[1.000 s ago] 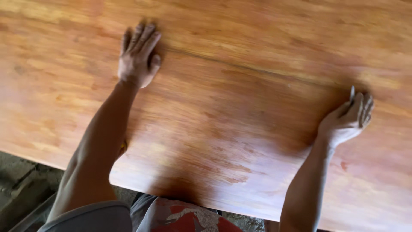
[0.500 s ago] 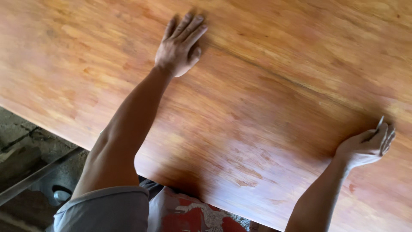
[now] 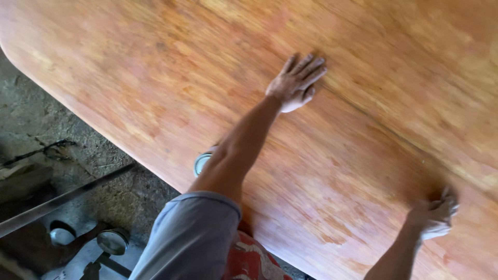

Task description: The person applies wood stain from a can onto a large wooden tabletop, spreading it with a small scraper and wiping the surface by hand. They open the can, scoop stain, work it across the tabletop, and slide the can along as they cover different sections of the board.

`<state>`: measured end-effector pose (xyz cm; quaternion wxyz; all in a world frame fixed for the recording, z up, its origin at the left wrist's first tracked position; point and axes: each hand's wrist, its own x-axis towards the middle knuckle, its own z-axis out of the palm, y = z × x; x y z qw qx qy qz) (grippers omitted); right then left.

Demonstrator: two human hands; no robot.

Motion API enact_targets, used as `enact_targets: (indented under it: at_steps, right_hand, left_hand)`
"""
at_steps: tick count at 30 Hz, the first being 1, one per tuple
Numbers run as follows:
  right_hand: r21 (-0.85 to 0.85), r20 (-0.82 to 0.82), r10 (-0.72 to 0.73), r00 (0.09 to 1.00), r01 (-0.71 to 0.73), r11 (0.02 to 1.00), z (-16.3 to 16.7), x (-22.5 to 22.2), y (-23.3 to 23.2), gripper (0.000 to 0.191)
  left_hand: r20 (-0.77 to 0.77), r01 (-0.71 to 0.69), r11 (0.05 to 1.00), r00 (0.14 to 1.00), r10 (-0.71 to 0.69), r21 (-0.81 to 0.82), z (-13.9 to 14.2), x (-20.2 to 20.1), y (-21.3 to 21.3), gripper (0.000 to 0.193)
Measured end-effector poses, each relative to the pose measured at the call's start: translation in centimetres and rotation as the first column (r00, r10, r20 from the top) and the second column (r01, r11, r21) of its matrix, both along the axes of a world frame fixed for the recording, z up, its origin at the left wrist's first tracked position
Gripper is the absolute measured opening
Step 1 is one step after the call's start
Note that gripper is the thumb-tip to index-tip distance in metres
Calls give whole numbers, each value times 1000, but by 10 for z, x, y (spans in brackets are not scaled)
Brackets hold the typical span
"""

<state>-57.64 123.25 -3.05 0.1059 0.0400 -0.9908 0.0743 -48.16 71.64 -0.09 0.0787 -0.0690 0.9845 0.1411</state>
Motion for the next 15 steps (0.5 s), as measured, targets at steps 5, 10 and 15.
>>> enact_targets:
  at_steps: [5, 10, 15]
  right_hand:
    - [178, 180, -28, 983, -5, 984, 10, 106, -57, 9]
    - [145, 339, -88, 937, 41, 989, 34, 209, -130, 28]
    - [236, 376, -32, 926, -62, 970, 48, 288, -180, 40]
  left_hand:
    - [-100, 13, 1000, 995, -12, 11, 32, 18, -21, 60]
    - [-180, 105, 988, 980, -83, 115, 81, 50, -57, 42]
    - [-255, 51, 847, 962, 101, 529, 96, 143, -94, 40]
